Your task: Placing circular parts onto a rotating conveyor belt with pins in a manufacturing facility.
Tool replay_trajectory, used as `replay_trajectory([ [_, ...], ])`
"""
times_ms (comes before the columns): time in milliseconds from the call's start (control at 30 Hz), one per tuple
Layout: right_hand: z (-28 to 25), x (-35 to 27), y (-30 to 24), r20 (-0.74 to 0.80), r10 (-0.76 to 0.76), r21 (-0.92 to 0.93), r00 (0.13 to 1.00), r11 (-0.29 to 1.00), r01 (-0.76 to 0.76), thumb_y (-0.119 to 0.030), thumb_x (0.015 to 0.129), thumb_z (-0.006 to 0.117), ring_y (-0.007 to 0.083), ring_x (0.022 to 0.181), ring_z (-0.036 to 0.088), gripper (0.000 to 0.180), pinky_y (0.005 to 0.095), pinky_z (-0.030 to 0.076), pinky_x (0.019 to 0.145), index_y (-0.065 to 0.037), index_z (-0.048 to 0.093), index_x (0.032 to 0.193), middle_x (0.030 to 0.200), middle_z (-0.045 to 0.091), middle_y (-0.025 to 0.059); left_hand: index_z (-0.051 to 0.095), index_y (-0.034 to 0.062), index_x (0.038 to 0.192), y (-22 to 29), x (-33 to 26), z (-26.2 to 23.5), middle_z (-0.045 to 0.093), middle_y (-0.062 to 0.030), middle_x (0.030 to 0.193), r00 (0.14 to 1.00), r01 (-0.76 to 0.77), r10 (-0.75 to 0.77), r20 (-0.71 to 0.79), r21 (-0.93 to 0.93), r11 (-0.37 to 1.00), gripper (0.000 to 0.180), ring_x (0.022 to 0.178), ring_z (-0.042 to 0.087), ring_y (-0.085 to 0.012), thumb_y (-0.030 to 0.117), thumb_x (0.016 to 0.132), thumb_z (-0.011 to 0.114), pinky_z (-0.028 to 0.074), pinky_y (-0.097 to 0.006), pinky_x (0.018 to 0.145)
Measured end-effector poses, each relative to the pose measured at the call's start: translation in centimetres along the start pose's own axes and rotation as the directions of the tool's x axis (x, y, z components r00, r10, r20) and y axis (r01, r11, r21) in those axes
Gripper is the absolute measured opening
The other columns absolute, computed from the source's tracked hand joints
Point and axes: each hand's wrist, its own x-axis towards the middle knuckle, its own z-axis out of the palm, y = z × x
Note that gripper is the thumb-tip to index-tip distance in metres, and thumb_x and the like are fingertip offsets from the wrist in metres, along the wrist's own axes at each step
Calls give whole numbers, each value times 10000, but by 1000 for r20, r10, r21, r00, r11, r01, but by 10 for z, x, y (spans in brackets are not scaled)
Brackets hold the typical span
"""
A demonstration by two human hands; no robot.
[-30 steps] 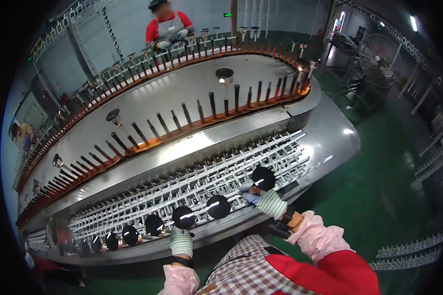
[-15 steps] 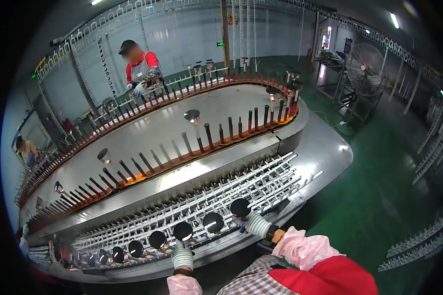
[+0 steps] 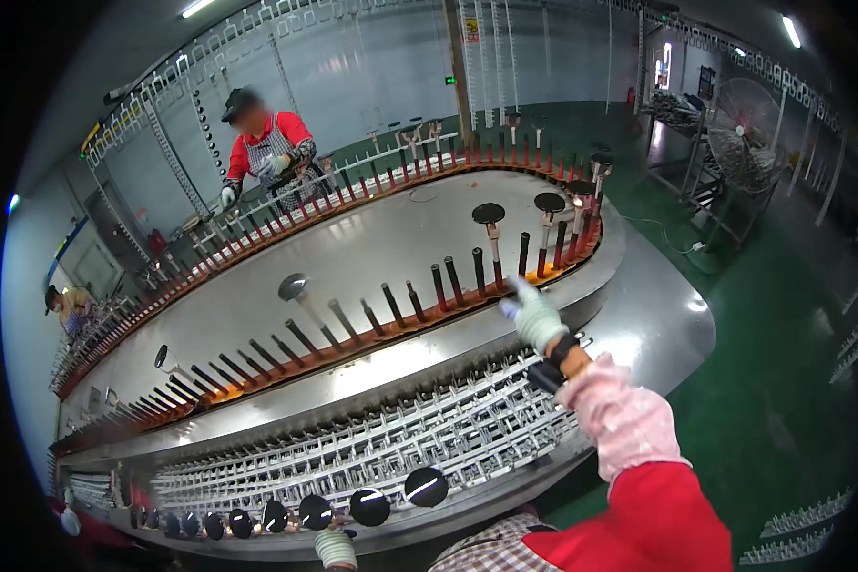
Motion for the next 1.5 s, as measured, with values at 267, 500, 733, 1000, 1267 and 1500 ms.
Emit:
replay_trajectory([
  [267,66,105,-13,159,311,256,937,904,-343,-242,843,574,381,894,604,410,403,482,807,-37,525,1194,971,626,245,577,121,1102,-56,36,-67,609,-56,948,989,-136,143,30,-170,976,323,818,570,-191,370,896,571,505,-334,728],
  [500,49,65,-65,155,1,659,988,745,-104,-207,879,591,151,577,596,204,287,480,516,-34,604,987,779,639,83,627,38,1018,37,-50,-5,664,-159,953,955,-60,226,-195,616,786,299,889,625,-294,262,819,638,466,-390,727],
  [733,37,-169,-71,497,-73,556,865,792,-253,-275,817,680,114,625,582,284,249,486,562,-86,621,1021,792,647,22,613,107,1060,-13,5,-29,598,0,860,981,-192,182,-63,-392,899,249,627,525,-123,273,876,638,446,-315,535],
  [1000,69,-258,-33,538,-107,164,836,986,21,-55,790,604,209,641,633,73,334,499,591,-30,658,833,669,650,110,575,57,971,40,-28,-7,580,-78,599,995,-95,97,-10,127,987,337,418,546,-199,362,830,554,392,-320,361],
  [1267,13,-219,-68,886,193,54,423,861,-506,-61,910,450,140,565,618,297,295,511,467,-96,525,1195,705,638,45,551,71,992,29,-26,-6,562,-80,581,999,-23,25,-32,58,998,132,397,538,-190,172,918,508,363,-295,333],
  [1500,9,-16,-40,169,6,36,986,999,-12,-245,848,592,340,1085,562,489,379,447,905,-65,457,1282,1169,581,213,562,108,1050,-1,-9,-27,551,-96,561,995,56,-39,-87,209,976,561,369,508,-229,571,750,665,380,-349,331],
])
